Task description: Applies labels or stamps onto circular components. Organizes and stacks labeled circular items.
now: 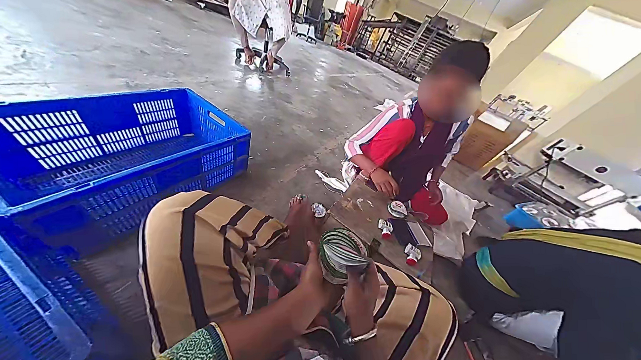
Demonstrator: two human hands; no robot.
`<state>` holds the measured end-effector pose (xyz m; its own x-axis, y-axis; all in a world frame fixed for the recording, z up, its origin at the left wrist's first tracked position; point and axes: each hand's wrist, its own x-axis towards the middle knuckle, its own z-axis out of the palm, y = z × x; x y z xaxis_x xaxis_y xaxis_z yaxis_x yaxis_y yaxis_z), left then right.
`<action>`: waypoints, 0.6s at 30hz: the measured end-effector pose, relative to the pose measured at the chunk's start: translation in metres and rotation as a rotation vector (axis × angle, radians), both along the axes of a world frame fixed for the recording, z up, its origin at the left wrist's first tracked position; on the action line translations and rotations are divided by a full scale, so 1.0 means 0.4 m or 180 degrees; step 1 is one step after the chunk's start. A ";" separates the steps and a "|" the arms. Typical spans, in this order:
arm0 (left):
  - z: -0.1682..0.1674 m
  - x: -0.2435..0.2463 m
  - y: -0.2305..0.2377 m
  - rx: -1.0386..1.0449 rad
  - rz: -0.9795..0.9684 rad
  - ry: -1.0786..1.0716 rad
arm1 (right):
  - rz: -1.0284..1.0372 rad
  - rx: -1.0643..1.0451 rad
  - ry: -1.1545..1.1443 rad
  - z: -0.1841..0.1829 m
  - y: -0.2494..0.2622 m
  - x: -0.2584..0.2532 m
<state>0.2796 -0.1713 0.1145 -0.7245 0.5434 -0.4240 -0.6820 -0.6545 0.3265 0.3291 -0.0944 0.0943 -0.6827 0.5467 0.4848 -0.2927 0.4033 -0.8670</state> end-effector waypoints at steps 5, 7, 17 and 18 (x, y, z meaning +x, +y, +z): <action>0.025 -0.026 -0.022 -0.0197 -0.0114 -0.0360 | 0.0971 0.0198 0.0340 0.087 0.073 -0.009; 0.024 -0.033 -0.027 -0.0206 -0.0161 -0.0471 | 0.1219 0.0389 0.0288 0.121 0.108 -0.033; -0.023 -0.094 -0.053 0.0025 -0.0123 -0.0551 | 0.2020 0.0279 -0.0327 0.075 0.146 -0.136; -0.028 -0.099 -0.052 0.0044 -0.0088 -0.0549 | 0.2038 0.0278 -0.0391 0.064 0.144 -0.139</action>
